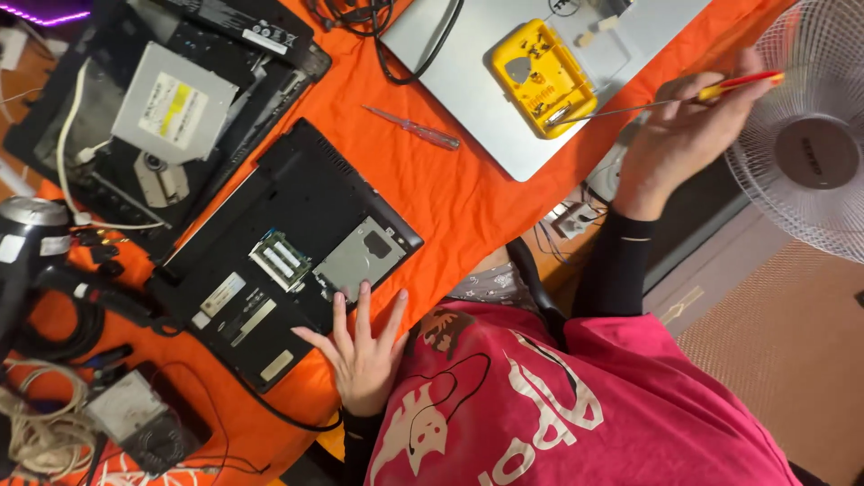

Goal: The recorder is seen repairing a laptop by installing a component and using a screwdriver.

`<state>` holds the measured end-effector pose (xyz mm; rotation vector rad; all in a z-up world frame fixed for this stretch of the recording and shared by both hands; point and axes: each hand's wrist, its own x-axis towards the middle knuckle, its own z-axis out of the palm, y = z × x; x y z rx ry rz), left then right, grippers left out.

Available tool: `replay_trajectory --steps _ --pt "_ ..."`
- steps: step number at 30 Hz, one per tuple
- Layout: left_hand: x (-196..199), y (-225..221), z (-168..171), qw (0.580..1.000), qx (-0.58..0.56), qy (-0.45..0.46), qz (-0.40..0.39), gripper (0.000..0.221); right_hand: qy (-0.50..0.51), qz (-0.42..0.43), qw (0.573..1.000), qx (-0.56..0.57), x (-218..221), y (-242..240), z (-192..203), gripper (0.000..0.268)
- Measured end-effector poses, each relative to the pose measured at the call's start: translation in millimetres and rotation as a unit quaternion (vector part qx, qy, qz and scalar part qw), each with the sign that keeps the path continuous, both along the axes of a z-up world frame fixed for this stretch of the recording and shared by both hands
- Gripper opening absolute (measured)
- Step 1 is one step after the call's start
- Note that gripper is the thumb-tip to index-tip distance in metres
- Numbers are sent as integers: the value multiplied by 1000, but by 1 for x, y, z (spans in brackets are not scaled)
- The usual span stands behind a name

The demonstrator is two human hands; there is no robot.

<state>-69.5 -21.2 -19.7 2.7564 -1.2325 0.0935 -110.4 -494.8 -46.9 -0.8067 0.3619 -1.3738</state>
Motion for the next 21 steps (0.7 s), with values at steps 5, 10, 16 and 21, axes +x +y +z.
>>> replay_trajectory --steps 5,10,16,21 --pt "0 2 -7 999 -18 -31 -2 70 75 25 982 -172 -17 -21 56 43" --pt "-1 3 -12 998 -12 -67 3 53 136 38 967 -212 -19 -59 54 36" --pt "-1 10 -17 998 28 -52 -9 41 225 68 938 -256 -17 -91 33 42" --pt "-2 13 -18 998 29 -58 -16 42 240 67 934 -255 -7 -105 26 45"
